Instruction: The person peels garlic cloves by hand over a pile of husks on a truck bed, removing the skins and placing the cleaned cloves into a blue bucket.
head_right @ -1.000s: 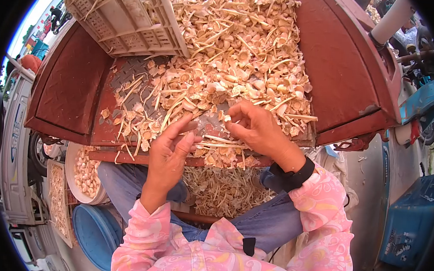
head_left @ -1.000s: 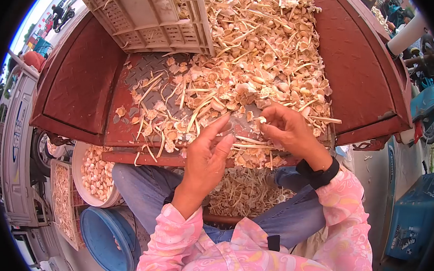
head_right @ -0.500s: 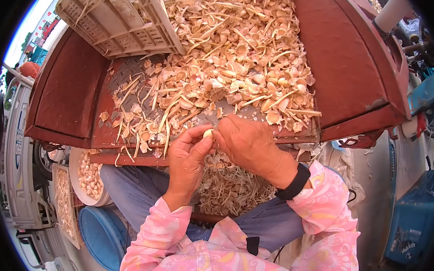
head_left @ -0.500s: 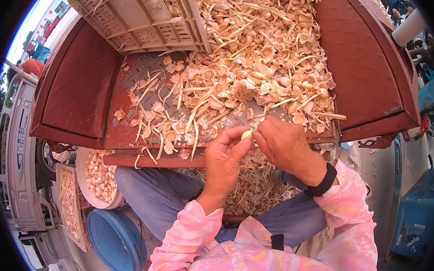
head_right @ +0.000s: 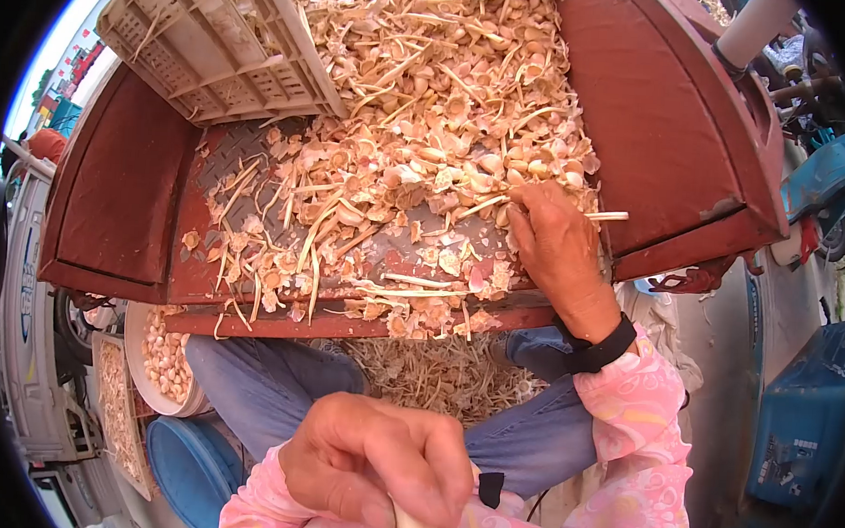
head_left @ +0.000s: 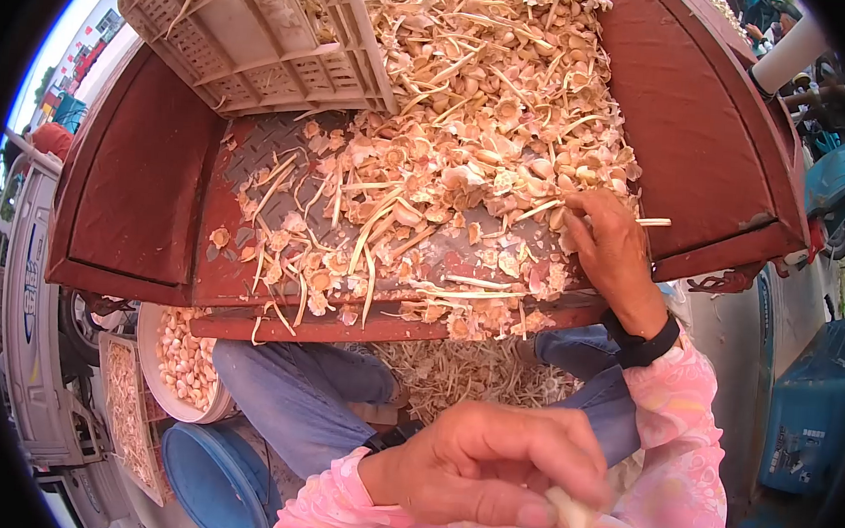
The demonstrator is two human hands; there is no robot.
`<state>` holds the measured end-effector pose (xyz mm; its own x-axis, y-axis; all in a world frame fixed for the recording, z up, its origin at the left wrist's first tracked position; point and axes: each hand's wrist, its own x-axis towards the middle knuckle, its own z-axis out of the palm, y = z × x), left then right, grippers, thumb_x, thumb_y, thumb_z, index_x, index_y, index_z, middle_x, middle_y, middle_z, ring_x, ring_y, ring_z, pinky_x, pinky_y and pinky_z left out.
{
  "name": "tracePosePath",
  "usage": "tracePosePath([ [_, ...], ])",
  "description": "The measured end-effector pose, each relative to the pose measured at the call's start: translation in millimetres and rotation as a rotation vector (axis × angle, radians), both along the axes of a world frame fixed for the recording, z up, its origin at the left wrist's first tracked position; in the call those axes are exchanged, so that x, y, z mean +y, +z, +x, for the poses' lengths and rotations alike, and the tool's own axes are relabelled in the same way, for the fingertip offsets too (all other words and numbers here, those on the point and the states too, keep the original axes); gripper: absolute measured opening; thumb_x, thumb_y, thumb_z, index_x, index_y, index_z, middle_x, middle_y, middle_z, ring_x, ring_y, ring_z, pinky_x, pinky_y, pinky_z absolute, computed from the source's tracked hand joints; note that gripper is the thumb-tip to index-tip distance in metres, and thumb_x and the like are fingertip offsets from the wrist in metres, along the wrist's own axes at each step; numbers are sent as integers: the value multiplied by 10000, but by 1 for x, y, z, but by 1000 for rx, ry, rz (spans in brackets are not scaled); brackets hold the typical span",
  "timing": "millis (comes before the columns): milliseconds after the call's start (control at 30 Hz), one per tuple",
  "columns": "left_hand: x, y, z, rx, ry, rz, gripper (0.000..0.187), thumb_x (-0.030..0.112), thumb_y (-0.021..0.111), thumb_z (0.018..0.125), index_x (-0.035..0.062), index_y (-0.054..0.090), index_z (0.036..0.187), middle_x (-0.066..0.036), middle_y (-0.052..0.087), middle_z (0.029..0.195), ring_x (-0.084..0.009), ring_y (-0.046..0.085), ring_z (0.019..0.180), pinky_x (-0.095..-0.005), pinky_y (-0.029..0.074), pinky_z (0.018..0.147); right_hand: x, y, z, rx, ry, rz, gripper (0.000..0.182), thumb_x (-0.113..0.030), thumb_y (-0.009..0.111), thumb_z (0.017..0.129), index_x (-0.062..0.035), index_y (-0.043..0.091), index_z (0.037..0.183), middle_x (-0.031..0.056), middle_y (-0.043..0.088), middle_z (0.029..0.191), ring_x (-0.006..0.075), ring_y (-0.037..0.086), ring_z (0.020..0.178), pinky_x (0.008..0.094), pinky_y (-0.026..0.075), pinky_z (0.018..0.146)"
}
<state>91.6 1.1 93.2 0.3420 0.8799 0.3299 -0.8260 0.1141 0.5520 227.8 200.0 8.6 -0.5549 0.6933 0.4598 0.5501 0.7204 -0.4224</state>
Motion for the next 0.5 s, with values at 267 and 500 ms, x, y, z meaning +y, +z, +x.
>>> tracePosePath([
  [267, -9, 23, 36, -262, -76, 160, 210, 47, 643, 825, -68, 626, 999, -152, 595, 962, -157, 566, 776, -227, 434, 629, -6, 5, -15, -137, 141, -104, 137, -92, 605, 781, -64, 544, 900, 115, 544, 841, 341, 579, 720, 423, 451, 613],
  [500, -8, 23, 32, -217, -76, 175, 193, 44, 659, 812, -61, 625, 970, -134, 612, 945, -153, 558, 770, -235, 401, 607, -5, 0, -13, -15, 97, -122, 82, -85, 599, 793, -36, 557, 842, 126, 565, 770, 310, 573, 704, 386, 438, 612],
])
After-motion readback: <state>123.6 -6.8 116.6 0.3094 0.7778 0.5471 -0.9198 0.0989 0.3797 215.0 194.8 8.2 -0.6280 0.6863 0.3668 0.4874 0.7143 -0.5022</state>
